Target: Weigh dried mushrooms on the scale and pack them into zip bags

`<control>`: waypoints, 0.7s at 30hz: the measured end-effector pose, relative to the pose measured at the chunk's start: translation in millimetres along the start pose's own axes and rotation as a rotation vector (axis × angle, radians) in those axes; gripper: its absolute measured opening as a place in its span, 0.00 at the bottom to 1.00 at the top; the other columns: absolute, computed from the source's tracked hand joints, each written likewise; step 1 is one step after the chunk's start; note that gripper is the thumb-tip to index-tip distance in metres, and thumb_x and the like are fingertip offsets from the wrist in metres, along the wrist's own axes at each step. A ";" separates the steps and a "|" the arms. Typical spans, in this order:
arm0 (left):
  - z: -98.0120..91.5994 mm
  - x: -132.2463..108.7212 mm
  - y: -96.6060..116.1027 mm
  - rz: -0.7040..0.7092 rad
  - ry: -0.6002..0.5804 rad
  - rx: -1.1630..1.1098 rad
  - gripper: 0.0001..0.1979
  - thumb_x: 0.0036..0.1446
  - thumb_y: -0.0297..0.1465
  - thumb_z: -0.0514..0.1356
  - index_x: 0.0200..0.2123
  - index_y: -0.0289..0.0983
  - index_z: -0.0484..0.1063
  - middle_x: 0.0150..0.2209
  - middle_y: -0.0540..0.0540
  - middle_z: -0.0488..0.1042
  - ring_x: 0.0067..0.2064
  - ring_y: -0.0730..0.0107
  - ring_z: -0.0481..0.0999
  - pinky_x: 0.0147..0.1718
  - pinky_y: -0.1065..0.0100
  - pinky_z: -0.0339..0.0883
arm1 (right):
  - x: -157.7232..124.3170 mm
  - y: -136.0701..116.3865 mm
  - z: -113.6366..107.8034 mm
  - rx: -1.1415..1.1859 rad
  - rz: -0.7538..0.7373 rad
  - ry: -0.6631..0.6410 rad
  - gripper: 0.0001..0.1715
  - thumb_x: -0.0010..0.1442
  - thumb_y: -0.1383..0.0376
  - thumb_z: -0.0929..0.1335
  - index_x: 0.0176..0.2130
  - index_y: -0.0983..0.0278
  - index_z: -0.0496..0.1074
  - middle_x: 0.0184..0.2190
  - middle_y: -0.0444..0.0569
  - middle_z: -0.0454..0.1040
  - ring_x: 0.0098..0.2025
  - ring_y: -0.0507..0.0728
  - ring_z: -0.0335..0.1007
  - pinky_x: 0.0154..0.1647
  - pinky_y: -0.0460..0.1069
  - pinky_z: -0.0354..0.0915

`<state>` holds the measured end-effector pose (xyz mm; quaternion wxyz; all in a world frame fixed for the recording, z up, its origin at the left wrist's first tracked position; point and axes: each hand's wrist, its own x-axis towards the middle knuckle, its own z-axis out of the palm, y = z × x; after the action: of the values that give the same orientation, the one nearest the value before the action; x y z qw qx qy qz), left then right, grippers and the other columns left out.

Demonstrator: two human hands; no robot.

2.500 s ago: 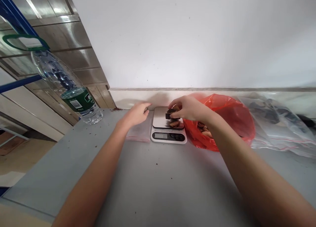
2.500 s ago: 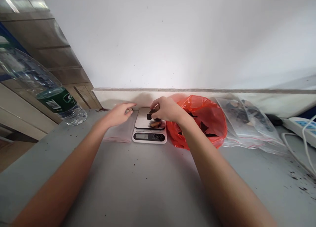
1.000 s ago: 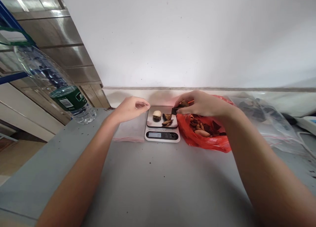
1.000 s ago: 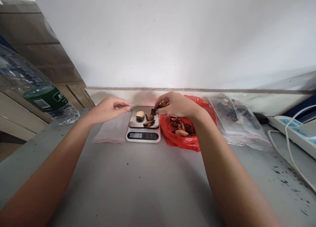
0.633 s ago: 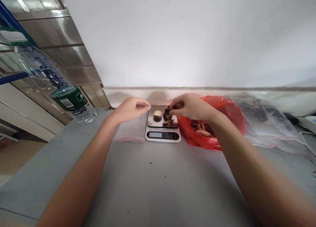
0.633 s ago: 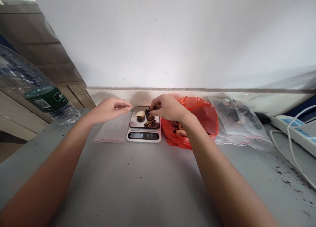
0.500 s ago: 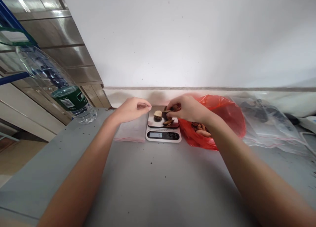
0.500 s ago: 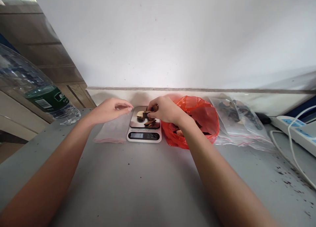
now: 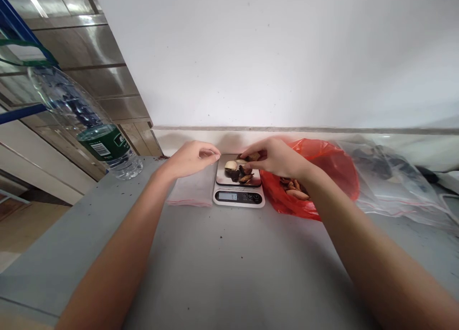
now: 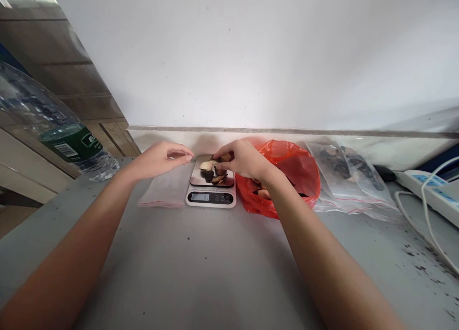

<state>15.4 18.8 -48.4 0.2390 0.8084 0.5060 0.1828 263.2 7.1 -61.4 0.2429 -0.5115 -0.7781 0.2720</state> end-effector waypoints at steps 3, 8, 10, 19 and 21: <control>-0.1 0.1 -0.3 -0.004 -0.008 -0.003 0.14 0.65 0.37 0.59 0.45 0.40 0.83 0.51 0.43 0.85 0.52 0.53 0.83 0.52 0.59 0.76 | 0.1 -2.7 1.7 -0.017 0.014 -0.042 0.11 0.60 0.68 0.74 0.44 0.65 0.85 0.33 0.48 0.84 0.36 0.57 0.78 0.40 0.51 0.72; -0.4 0.0 1.3 -0.009 -0.018 0.000 0.15 0.65 0.38 0.60 0.46 0.40 0.83 0.52 0.43 0.85 0.53 0.53 0.83 0.53 0.59 0.76 | -1.5 -8.1 0.5 0.045 0.046 -0.048 0.14 0.59 0.75 0.71 0.43 0.65 0.85 0.38 0.51 0.86 0.40 0.58 0.82 0.44 0.51 0.74; -0.9 -0.5 2.1 -0.012 -0.017 0.004 0.15 0.65 0.39 0.60 0.47 0.40 0.83 0.53 0.43 0.84 0.53 0.53 0.83 0.54 0.59 0.75 | -3.0 -10.5 -1.6 0.053 0.038 -0.027 0.13 0.59 0.75 0.71 0.42 0.65 0.85 0.38 0.51 0.87 0.41 0.59 0.82 0.46 0.51 0.74; -24.0 -9.4 -0.3 -0.155 -0.360 0.219 0.21 0.61 0.46 0.57 0.48 0.40 0.80 0.54 0.41 0.83 0.52 0.51 0.82 0.48 0.62 0.73 | -13.1 -13.9 -18.9 -0.003 0.037 0.024 0.17 0.62 0.68 0.68 0.50 0.64 0.80 0.30 0.46 0.80 0.33 0.57 0.73 0.40 0.53 0.68; -29.7 -11.3 -0.5 -0.228 -0.505 0.270 0.24 0.56 0.49 0.60 0.50 0.42 0.78 0.54 0.43 0.83 0.52 0.51 0.82 0.45 0.63 0.73 | -14.7 -12.5 -22.0 0.013 0.027 0.037 0.17 0.61 0.66 0.69 0.51 0.63 0.77 0.28 0.44 0.77 0.30 0.55 0.69 0.37 0.52 0.66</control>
<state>-5.7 14.8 -25.0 0.2663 0.7907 0.5379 -0.1207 274.7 -6.8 -38.3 0.2567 -0.5253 -0.7647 0.2710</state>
